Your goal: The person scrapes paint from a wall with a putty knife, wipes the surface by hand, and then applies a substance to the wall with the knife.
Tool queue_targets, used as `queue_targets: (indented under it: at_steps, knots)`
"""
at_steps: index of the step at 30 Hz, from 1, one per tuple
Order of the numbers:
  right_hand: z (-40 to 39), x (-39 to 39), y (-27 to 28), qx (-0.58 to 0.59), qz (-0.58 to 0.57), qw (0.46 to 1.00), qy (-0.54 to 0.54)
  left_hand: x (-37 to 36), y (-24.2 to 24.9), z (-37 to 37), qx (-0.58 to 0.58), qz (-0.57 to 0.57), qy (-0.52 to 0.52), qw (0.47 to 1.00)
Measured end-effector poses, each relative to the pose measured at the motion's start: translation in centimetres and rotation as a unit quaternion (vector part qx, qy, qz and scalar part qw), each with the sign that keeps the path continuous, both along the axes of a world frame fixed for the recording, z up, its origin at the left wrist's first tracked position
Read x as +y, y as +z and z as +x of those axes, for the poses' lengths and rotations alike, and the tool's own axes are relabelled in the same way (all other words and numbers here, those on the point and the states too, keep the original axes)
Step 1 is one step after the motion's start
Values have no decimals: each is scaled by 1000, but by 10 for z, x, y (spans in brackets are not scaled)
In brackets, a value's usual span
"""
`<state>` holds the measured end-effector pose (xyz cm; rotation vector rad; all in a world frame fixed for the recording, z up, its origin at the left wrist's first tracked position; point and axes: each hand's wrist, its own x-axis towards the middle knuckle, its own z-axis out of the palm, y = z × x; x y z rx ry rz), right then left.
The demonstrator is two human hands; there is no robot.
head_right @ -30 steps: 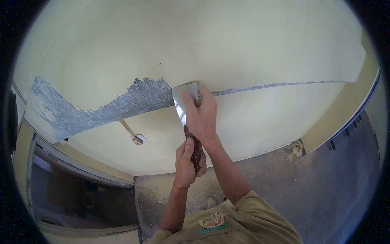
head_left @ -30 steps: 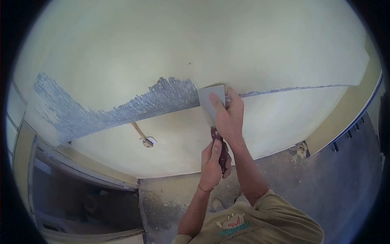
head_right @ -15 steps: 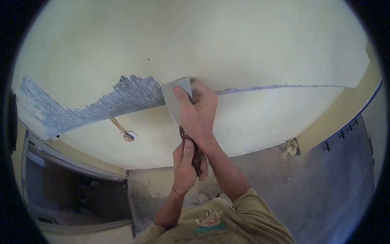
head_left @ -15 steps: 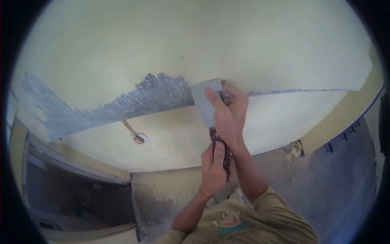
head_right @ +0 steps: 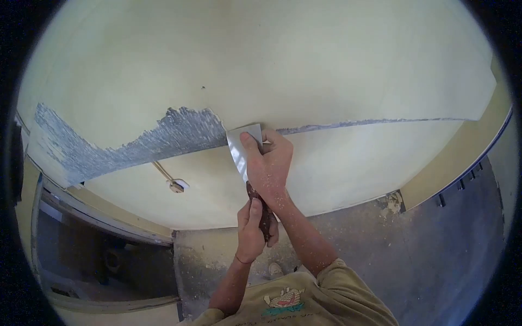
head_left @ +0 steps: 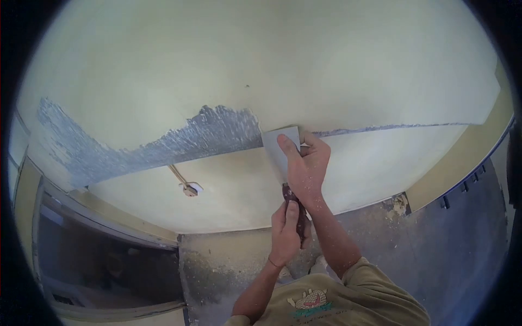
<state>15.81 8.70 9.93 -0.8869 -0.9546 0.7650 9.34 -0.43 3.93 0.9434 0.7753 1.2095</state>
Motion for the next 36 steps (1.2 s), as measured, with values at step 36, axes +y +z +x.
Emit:
queue_targets:
  at_steps: [36]
  knots:
    - [3, 5, -39, 6, 0, 998, -66, 6, -36, -9, 15, -16, -38, 999]
